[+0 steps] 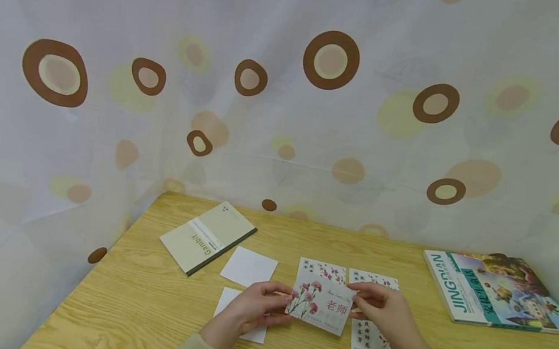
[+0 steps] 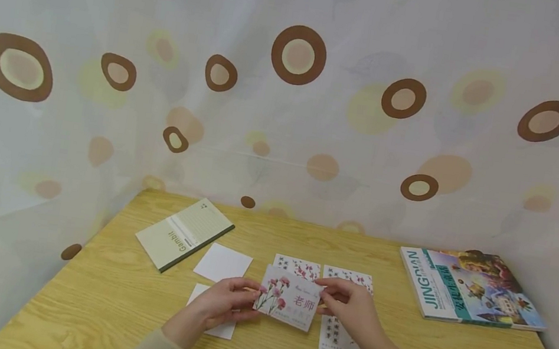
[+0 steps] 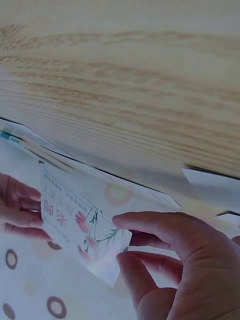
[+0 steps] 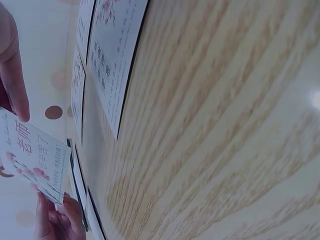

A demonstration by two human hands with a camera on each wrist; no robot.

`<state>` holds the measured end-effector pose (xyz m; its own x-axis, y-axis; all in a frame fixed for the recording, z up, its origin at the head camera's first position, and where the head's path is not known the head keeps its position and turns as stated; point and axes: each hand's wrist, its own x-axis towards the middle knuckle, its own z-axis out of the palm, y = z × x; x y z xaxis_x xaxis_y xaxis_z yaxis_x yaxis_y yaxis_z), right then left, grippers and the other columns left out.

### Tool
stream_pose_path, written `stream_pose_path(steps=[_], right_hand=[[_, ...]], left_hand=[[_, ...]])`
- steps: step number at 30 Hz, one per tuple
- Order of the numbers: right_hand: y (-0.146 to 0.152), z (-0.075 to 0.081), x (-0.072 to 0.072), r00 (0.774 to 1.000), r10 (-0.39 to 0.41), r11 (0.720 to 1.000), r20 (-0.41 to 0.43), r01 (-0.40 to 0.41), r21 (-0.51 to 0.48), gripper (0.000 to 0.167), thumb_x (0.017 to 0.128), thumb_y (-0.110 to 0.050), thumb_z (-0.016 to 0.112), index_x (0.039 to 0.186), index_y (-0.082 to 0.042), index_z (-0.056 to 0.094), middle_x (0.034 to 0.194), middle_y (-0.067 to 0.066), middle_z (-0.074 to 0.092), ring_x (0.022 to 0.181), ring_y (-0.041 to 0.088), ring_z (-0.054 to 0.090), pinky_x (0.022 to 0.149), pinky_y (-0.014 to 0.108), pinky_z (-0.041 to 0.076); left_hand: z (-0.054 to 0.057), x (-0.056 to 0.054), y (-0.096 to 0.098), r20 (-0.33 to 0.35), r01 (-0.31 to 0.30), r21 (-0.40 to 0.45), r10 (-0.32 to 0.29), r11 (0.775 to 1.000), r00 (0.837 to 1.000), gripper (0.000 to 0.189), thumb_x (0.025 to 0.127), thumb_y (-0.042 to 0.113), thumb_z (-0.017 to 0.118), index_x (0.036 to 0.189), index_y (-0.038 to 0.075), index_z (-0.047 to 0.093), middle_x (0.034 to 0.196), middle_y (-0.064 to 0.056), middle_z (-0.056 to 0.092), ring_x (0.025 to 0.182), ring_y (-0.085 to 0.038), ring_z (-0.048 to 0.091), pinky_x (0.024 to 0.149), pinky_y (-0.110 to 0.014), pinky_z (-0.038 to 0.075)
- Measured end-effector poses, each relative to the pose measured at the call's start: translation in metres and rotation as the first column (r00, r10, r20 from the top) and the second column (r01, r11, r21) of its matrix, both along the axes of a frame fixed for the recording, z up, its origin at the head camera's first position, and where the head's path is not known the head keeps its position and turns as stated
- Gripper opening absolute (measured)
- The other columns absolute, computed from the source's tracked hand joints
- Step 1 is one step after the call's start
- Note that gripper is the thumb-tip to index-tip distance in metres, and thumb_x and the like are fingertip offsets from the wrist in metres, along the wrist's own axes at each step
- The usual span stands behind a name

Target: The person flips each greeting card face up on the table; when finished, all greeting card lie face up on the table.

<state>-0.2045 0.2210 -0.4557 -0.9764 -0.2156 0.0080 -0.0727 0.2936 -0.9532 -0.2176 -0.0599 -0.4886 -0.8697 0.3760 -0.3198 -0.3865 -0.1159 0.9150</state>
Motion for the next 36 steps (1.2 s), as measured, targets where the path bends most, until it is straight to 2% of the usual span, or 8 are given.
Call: stream_pose_path(steps=[3,7,13,19,26,30,36], right_hand=[[-0.002,-0.001,-0.001,1.000,-0.020,1.000,-0.001,0.020,0.012,0.030,0.095,-0.001,0.062,0.124,0.006,0.064,0.094,0.018,0.066,0.078,0.017,0.071,0.073,0.037,0.062],[-0.005,-0.004,-0.004,0.997,-0.067,0.997,0.043,0.065,0.035,0.028,0.096,-0.001,0.059,0.123,0.005,0.065,0.093,0.014,0.066,0.077,0.018,0.071,0.073,0.037,0.062],[-0.005,-0.006,-0.008,0.990,-0.092,0.995,0.104,0.088,0.039,0.027,0.097,0.000,0.057,0.122,0.007,0.064,0.092,0.012,0.067,0.077,0.022,0.071,0.074,0.038,0.061],[-0.005,-0.009,-0.009,0.983,-0.118,0.992,0.143,0.109,0.067,0.027,0.097,-0.002,0.059,0.122,0.007,0.064,0.090,0.011,0.067,0.074,0.025,0.071,0.071,0.036,0.062],[-0.007,-0.012,-0.012,0.975,-0.161,0.979,0.150,0.138,0.151,0.023,0.095,-0.002,0.061,0.116,0.004,0.068,0.087,0.009,0.069,0.072,0.024,0.070,0.066,0.033,0.061],[-0.006,-0.014,-0.013,0.975,-0.158,0.975,0.157,0.129,0.182,0.021,0.094,0.000,0.061,0.113,0.003,0.070,0.084,0.010,0.068,0.072,0.022,0.069,0.065,0.033,0.061],[-0.006,-0.015,-0.015,0.976,-0.146,0.973,0.159,0.113,0.200,0.021,0.093,0.001,0.060,0.112,0.003,0.070,0.079,0.010,0.068,0.069,0.021,0.068,0.064,0.033,0.061]], left_hand=[[0.000,0.000,0.000,0.003,-0.009,-0.004,0.009,1.000,1.000,0.031,0.097,0.006,0.061,0.127,-0.001,0.062,0.101,-0.008,0.071,0.086,-0.016,0.068,0.084,-0.036,0.060],[-0.001,0.000,0.000,0.005,-0.018,-0.012,0.018,1.000,1.000,0.038,0.097,0.004,0.060,0.134,0.002,0.057,0.103,-0.009,0.072,0.088,-0.018,0.069,0.083,-0.038,0.060],[0.000,0.001,0.001,-0.012,-0.005,-0.017,0.005,1.000,1.000,0.048,0.095,0.000,0.060,0.142,0.008,0.053,0.101,-0.008,0.072,0.086,-0.018,0.069,0.083,-0.039,0.060],[-0.002,0.002,0.002,-0.011,0.014,-0.013,-0.014,1.000,1.000,0.056,0.094,-0.003,0.059,0.147,0.014,0.049,0.104,-0.014,0.068,0.090,-0.020,0.069,0.083,-0.041,0.060],[-0.003,0.001,0.002,0.001,0.031,-0.020,-0.031,0.999,1.000,0.049,0.096,0.004,0.060,0.144,0.012,0.052,0.109,-0.011,0.070,0.095,-0.021,0.070,0.082,-0.039,0.060],[-0.003,0.000,0.003,0.001,0.026,-0.057,-0.026,0.998,1.000,0.044,0.097,0.008,0.060,0.140,0.008,0.056,0.105,-0.007,0.071,0.088,-0.015,0.068,0.079,-0.034,0.061],[-0.002,0.003,0.004,0.007,0.031,-0.099,-0.031,0.995,0.999,0.040,0.097,0.008,0.058,0.137,0.002,0.058,0.106,-0.011,0.069,0.083,-0.012,0.065,0.079,-0.033,0.061]])
